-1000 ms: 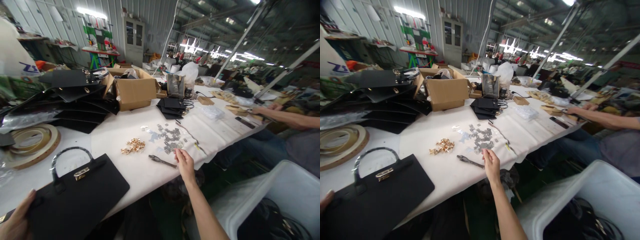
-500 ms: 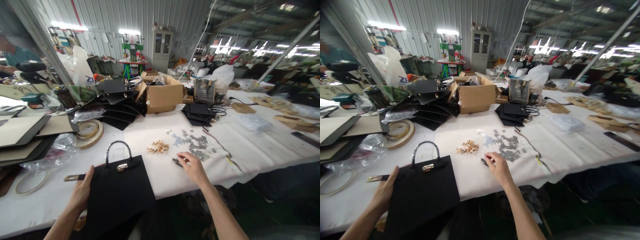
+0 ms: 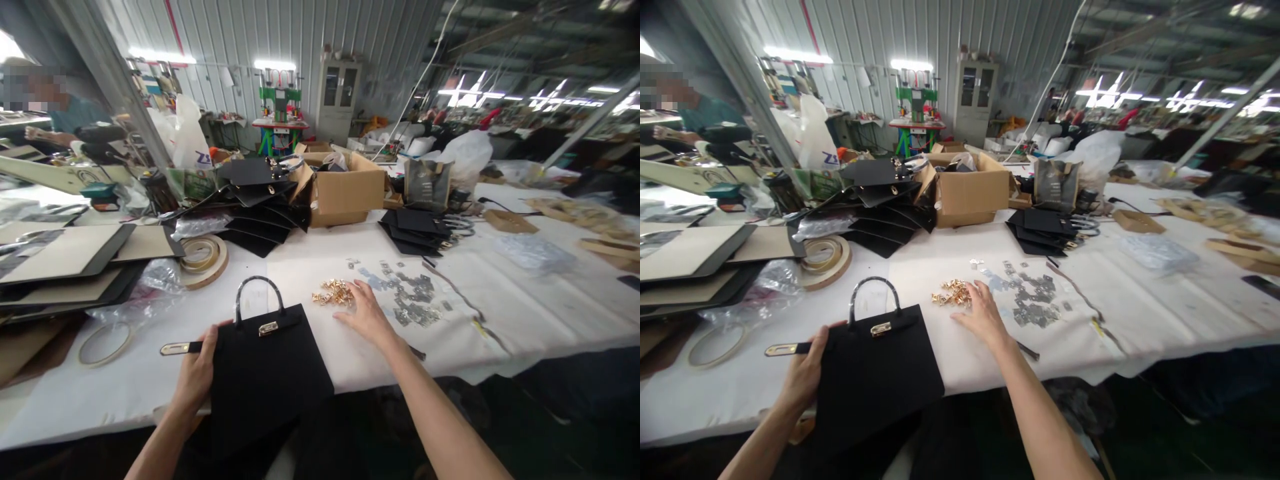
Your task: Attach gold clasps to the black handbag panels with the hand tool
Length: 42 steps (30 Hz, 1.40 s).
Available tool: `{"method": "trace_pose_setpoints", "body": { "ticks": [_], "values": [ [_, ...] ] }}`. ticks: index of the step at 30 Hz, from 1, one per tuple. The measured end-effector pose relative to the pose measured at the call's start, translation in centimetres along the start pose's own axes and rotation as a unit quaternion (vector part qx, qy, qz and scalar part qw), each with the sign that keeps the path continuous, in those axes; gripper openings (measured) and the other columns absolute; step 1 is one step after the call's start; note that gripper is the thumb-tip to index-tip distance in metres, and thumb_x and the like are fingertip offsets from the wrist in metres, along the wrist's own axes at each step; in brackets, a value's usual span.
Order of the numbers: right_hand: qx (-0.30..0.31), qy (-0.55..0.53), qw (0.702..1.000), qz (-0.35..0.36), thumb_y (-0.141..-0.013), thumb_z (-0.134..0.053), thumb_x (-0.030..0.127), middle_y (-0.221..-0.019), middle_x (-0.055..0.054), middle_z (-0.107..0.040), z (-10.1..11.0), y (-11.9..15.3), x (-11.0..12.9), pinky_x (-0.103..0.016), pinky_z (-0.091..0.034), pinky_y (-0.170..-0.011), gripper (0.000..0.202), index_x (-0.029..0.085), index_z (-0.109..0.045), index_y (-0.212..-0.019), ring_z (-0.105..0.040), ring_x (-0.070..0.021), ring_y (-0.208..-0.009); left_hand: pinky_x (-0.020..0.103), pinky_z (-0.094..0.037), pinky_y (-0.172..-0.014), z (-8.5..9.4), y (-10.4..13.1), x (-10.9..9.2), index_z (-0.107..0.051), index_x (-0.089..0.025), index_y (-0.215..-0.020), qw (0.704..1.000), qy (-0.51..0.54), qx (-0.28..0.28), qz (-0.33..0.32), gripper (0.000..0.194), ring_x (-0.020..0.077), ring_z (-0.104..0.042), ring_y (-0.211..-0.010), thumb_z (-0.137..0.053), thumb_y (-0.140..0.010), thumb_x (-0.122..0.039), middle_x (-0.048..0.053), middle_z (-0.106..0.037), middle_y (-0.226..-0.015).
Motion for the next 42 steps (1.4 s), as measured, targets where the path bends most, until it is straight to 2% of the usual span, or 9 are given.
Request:
{"method": "trace_pose_setpoints", "body": {
  "ticks": [5, 9, 14, 22, 29, 32, 35, 39, 42],
  "values": [
    [-0.02, -0.065, 0.998, 0.002, -0.081, -0.078, 0.025, -0.137, -0.016, -0.055, -1.3, -1.9, -0.3, -0.045, -0.053, -0.109, 0.055, 0.019, -0.063, -0.134, -0.061, -0.0304, -0.125, 0.035, -0.065, -0.085, 0.2, -0.3, 0.3, -0.071, -0.017, -0.127, 1.0, 0.0, 0.003, 0.008, 0.071, 0.032, -0.076, -0.106, -0.06, -0.087, -0.075, 0.008, -0.081, -0.107],
    [-0.02, -0.077, 0.995, 0.055, -0.081, -0.078, 0.017, -0.136, -0.013, -0.062, -1.4, -2.6, 1.5, -0.046, -0.049, -0.114, 0.058, 0.021, -0.063, -0.137, -0.06, -0.028, -0.127, 0.034, -0.064, -0.089, 0.3, -0.7, 0.7, -0.07, -0.024, -0.129, 1.0, -0.021, 0.011, 0.017, 0.065, 0.0309, -0.075, -0.109, -0.053, -0.091, -0.075, 0.004, -0.081, -0.11],
    [0.017, -0.053, 0.99, 0.129, -0.083, -0.082, 0.034, -0.14, -0.01, -0.066, -0.3, -2.3, 3.0, -0.052, -0.041, -0.121, 0.06, 0.025, -0.064, -0.139, -0.054, -0.03, -0.135, 0.031, -0.063, -0.09, 0.5, -1.2, 1.3, -0.07, -0.027, -0.128, 0.996, -0.084, 0.007, -0.001, 0.07, 0.0299, -0.075, -0.109, -0.049, -0.088, -0.081, 0.003, -0.082, -0.107],
    [-0.082, -0.088, 0.992, 0.027, -0.099, -0.058, 0.049, -0.131, -0.01, -0.072, 4.5, -1.6, -2.2, -0.047, -0.048, -0.112, 0.039, 0.024, -0.072, -0.125, -0.065, -0.028, -0.124, 0.03, -0.061, -0.079, 0.0, -0.9, 0.8, -0.071, -0.025, -0.125, 0.988, -0.151, -0.001, -0.036, 0.076, 0.0288, -0.076, -0.094, -0.045, -0.087, -0.085, 0.004, -0.081, -0.099],
    [-0.12, -0.204, 0.968, -0.088, -0.097, -0.046, 0.07, -0.104, -0.014, -0.079, 8.0, -1.6, -6.1, -0.042, -0.06, -0.081, 0.064, 0.016, -0.075, -0.117, -0.074, -0.0274, -0.089, 0.031, -0.058, -0.085, -1.5, -0.3, 0.1, -0.072, -0.027, -0.123, 0.962, -0.26, 0.024, -0.085, 0.064, 0.0288, -0.075, -0.1, -0.038, -0.095, -0.074, 0.004, -0.081, -0.102],
    [-0.013, -0.236, 0.971, -0.04, -0.095, -0.056, 0.066, -0.107, -0.013, -0.079, 6.2, -2.1, -4.1, -0.042, -0.06, -0.084, 0.059, 0.018, -0.072, -0.124, -0.074, -0.0262, -0.091, 0.03, -0.056, -0.088, -2.6, 0.5, -0.6, -0.072, -0.029, -0.12, 0.945, -0.308, 0.035, -0.102, 0.055, 0.0274, -0.074, -0.104, -0.036, -0.099, -0.065, 0.003, -0.08, -0.107],
    [0.077, -0.188, 0.978, 0.053, -0.089, -0.071, 0.058, -0.137, -0.012, -0.068, 3.3, -2.4, -0.7, -0.049, -0.05, -0.11, 0.059, 0.024, -0.065, -0.137, -0.066, -0.0296, -0.123, 0.029, -0.055, -0.089, -3.2, 1.0, -1.0, -0.072, -0.031, -0.118, 0.937, -0.329, 0.036, -0.109, 0.05, 0.0261, -0.074, -0.105, -0.036, -0.1, -0.06, 0.001, -0.08, -0.108],
    [0.091, -0.062, 0.986, 0.121, -0.074, -0.088, 0.046, -0.156, -0.012, -0.051, -0.8, -3.6, 2.0, -0.052, -0.034, -0.124, 0.078, 0.027, -0.059, -0.144, -0.046, -0.0329, -0.145, 0.027, -0.055, -0.085, -3.2, 1.3, -1.2, -0.072, -0.031, -0.116, 0.934, -0.339, 0.031, -0.112, 0.047, 0.0252, -0.075, -0.099, -0.036, -0.1, -0.058, 0.001, -0.08, -0.103],
    [0.076, -0.046, 0.988, 0.128, -0.08, -0.082, 0.036, -0.137, -0.011, -0.064, -2.4, -4.4, 1.9, -0.048, -0.042, -0.117, 0.05, 0.024, -0.067, -0.127, -0.057, -0.029, -0.131, 0.026, -0.055, -0.083, -3.0, 1.3, -1.1, -0.072, -0.031, -0.114, 0.934, -0.336, 0.029, -0.114, 0.046, 0.0246, -0.076, -0.099, -0.037, -0.101, -0.058, 0.0, -0.08, -0.103]
  ]
}}
Point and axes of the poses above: each hand's wrist, its own y-axis away from the middle knuckle, its own z-axis out of the back of the hand, x = y × z, the point moved 6 cm from there along -y, towards the middle knuckle
